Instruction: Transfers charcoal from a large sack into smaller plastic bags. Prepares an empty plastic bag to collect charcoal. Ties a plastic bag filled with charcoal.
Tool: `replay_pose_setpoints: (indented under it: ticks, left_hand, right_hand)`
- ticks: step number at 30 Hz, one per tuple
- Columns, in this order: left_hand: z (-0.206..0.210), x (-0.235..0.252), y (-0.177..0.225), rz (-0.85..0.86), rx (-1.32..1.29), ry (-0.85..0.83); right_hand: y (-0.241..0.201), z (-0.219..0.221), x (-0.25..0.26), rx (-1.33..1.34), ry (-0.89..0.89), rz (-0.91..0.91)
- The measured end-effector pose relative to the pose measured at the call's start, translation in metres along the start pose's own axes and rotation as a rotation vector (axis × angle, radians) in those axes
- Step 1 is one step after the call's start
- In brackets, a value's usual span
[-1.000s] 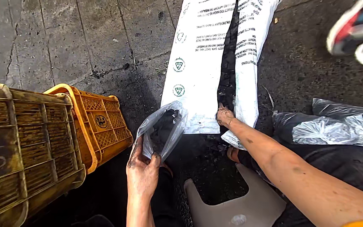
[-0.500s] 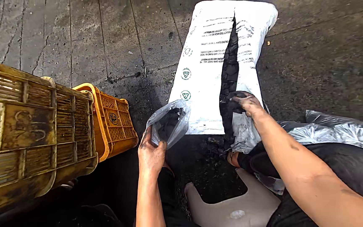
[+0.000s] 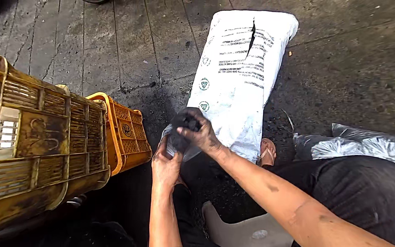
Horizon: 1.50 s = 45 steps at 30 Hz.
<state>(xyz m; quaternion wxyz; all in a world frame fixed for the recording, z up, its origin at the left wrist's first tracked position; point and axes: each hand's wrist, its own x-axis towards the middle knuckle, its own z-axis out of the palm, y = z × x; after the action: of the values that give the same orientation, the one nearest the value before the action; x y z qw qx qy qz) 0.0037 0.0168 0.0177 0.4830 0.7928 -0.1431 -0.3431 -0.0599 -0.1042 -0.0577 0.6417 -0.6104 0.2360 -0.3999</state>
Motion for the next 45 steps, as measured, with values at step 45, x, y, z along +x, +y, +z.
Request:
replay_pose_setpoints:
  ticks: [45]
  left_hand:
    - [-0.031, -0.004, -0.007, 0.042, 0.027, 0.111]
  right_hand:
    - [0.010, -0.072, 0.063, -0.607, -0.624, 0.472]
